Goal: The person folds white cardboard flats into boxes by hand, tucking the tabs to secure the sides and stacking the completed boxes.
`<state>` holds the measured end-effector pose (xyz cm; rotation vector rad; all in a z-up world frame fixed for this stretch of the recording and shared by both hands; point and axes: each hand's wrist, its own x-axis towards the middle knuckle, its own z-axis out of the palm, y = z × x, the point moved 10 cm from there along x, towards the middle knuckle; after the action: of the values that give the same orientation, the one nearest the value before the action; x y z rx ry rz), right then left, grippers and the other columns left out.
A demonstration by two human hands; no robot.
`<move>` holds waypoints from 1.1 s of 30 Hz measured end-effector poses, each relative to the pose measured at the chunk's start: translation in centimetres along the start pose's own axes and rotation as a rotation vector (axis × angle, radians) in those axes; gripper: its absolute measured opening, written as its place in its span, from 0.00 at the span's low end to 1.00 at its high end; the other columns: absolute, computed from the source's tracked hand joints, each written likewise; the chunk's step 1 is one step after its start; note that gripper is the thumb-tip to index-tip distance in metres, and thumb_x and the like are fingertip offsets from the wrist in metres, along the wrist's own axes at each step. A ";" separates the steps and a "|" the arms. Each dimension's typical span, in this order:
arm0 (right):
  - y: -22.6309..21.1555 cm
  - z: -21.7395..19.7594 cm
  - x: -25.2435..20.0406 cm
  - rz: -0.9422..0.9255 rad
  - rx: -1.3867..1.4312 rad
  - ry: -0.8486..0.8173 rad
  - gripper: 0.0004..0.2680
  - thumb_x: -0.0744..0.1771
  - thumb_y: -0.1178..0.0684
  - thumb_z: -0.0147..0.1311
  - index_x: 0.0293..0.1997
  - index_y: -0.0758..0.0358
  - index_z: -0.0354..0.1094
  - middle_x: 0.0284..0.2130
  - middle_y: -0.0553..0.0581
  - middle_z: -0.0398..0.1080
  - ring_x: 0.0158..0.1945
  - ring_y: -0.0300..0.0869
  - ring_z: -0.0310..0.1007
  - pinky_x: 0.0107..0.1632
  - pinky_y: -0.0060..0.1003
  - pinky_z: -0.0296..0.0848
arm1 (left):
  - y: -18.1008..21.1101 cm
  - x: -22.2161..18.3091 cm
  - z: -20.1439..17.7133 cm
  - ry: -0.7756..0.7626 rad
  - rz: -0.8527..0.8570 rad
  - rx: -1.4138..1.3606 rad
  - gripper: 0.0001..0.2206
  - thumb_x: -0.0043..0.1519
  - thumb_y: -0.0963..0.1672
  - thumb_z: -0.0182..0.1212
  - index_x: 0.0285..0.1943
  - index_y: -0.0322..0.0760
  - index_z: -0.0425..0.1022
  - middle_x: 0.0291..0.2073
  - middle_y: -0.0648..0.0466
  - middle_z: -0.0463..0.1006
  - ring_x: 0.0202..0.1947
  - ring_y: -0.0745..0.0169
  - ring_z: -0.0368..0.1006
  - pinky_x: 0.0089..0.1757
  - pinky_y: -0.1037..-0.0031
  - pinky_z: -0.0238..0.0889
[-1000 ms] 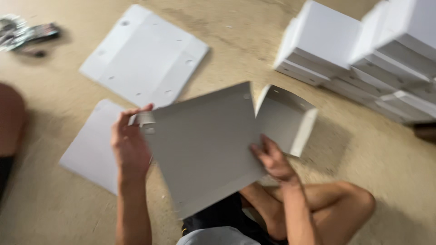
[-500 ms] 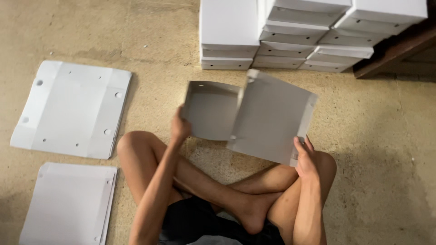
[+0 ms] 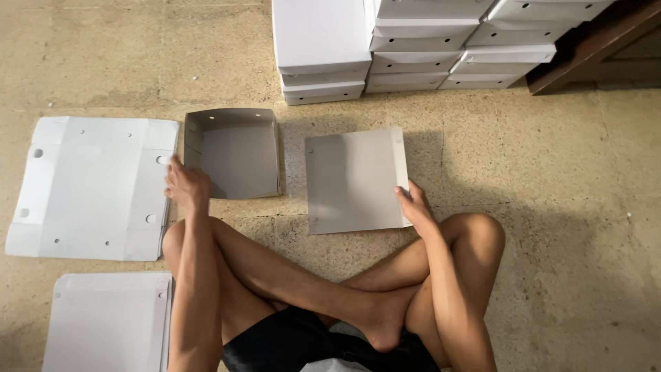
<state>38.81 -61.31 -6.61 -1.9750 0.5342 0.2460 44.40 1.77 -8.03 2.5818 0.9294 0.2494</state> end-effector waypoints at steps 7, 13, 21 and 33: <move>-2.4 0.3 -1.2 -0.098 -0.140 -0.047 0.12 0.68 0.47 0.51 0.52 0.65 0.71 0.35 0.64 0.75 0.42 0.53 0.76 0.44 0.48 0.73 | 23.2 -23.2 -4.3 0.834 0.803 0.854 0.19 0.58 0.43 0.43 0.57 0.45 0.71 0.45 0.48 0.76 0.41 0.49 0.74 0.38 0.62 0.66; -4.8 -2.1 -5.5 -0.146 -0.454 0.008 0.19 0.69 0.38 0.50 0.59 0.61 0.60 0.36 0.69 0.76 0.44 0.60 0.78 0.45 0.55 0.76 | 24.2 -28.4 1.1 -0.506 0.681 -0.129 0.28 0.59 0.46 0.63 0.67 0.32 0.59 0.69 0.32 0.54 0.71 0.33 0.48 0.62 0.45 0.50; 13.5 -1.9 -28.1 -0.573 -1.536 0.153 0.41 0.42 0.04 0.45 0.48 0.39 0.67 0.53 0.43 0.66 0.60 0.41 0.63 0.55 0.58 0.69 | 22.9 -27.9 3.7 -0.377 0.686 0.089 0.25 0.55 0.49 0.67 0.57 0.40 0.60 0.73 0.29 0.42 0.72 0.30 0.45 0.59 0.50 0.50; 1.5 -5.5 -17.2 -0.602 -0.748 0.155 0.06 0.65 0.42 0.57 0.41 0.45 0.72 0.20 0.51 0.76 0.29 0.43 0.80 0.29 0.37 0.78 | 21.8 -26.0 3.9 -0.550 0.479 0.043 0.32 0.51 0.50 0.74 0.62 0.41 0.63 0.72 0.33 0.47 0.68 0.36 0.52 0.57 0.51 0.55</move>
<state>22.68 -62.31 1.52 -2.7905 -0.1119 -0.1126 38.15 -31.55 -3.58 2.6557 0.1212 -0.3485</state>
